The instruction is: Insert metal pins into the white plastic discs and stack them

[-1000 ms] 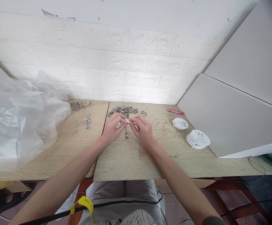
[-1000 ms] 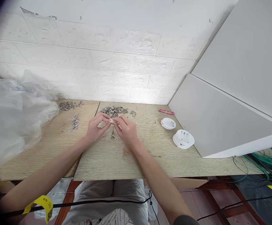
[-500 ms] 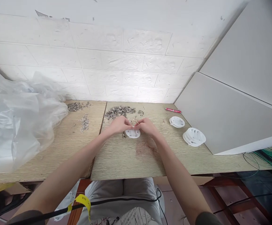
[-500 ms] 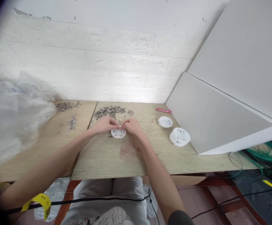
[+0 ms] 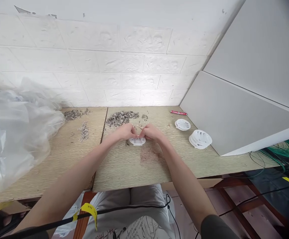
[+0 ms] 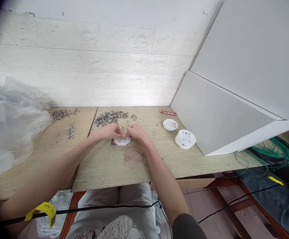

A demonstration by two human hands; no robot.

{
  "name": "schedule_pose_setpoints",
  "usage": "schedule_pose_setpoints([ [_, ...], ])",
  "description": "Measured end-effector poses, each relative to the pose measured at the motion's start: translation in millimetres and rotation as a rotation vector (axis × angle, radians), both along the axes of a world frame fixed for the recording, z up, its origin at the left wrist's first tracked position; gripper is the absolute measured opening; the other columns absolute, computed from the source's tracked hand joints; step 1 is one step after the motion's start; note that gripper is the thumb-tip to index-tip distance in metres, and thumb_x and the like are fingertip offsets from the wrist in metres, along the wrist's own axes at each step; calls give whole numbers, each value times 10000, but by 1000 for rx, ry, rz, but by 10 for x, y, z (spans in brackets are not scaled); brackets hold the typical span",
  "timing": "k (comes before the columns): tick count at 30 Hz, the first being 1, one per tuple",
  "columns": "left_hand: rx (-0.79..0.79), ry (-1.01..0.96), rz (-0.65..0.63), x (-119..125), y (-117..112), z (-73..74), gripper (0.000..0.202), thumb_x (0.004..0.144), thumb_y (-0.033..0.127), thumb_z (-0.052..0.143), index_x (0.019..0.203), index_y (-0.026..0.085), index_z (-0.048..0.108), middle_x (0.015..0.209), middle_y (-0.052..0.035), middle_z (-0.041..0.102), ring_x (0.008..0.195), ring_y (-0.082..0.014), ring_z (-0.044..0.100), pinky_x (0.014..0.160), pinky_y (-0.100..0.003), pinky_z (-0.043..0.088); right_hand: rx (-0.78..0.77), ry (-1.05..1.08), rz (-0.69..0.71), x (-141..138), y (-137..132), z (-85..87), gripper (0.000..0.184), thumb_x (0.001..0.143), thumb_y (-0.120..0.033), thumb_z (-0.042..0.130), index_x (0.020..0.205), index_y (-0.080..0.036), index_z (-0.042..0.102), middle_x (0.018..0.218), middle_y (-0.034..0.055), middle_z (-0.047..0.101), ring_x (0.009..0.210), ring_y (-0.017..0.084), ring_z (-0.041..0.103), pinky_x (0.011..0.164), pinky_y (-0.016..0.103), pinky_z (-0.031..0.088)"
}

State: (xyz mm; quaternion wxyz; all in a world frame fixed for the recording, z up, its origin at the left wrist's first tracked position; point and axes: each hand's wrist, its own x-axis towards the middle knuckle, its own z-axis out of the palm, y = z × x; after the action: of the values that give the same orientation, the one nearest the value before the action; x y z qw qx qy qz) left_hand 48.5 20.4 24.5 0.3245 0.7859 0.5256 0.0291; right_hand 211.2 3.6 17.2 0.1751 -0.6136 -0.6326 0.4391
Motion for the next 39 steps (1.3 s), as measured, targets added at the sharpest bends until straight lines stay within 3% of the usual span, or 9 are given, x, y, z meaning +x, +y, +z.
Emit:
schedule_pose_setpoints([
  [7,154,89,-2,20,-210,-5,203,830,346,571,748,168,625,763,-40,676,672,-166,576,561,-265,353,24,-17,87,33,0,-30,234,614,-110,595,499,-166,399,460,-64,318,480,63,278,495,253,181],
  [11,332,132,-24,9,-281,-93,197,865,343,547,758,180,572,835,-56,662,856,-223,579,722,-315,397,36,-18,206,92,31,-52,158,646,-150,605,571,-165,466,488,-71,354,488,63,294,482,232,199],
  [14,378,83,-34,-12,-298,-184,217,888,367,522,773,185,546,880,-66,648,988,-263,532,837,-376,383,33,-4,267,126,23,-28,195,680,-182,611,583,-178,442,477,-76,340,478,67,299,464,226,206],
  [21,408,-104,-8,-77,-338,-345,220,898,383,497,786,193,501,860,-37,597,932,-229,504,848,-381,367,15,39,317,155,-2,4,298,729,-263,638,578,-190,392,478,-73,351,437,63,334,421,219,212],
  [28,489,-202,-24,-85,-290,-446,231,906,377,506,783,185,538,806,-31,589,858,-209,501,810,-360,375,50,32,294,171,4,-11,279,737,-331,659,629,-179,451,520,-63,414,429,61,352,441,224,231],
  [33,546,-244,-14,-127,-278,-381,298,944,409,450,920,170,627,916,-54,614,926,-205,508,839,-345,400,177,-46,197,162,40,-51,240,757,-353,641,666,-157,537,588,-43,482,530,80,401,513,227,266],
  [39,769,10,173,-364,-237,-151,330,942,194,369,1040,184,684,1020,-105,622,1019,-250,506,877,-378,416,316,-237,46,118,75,-104,175,810,-313,599,749,-151,622,674,-5,591,642,120,503,576,232,303],
])
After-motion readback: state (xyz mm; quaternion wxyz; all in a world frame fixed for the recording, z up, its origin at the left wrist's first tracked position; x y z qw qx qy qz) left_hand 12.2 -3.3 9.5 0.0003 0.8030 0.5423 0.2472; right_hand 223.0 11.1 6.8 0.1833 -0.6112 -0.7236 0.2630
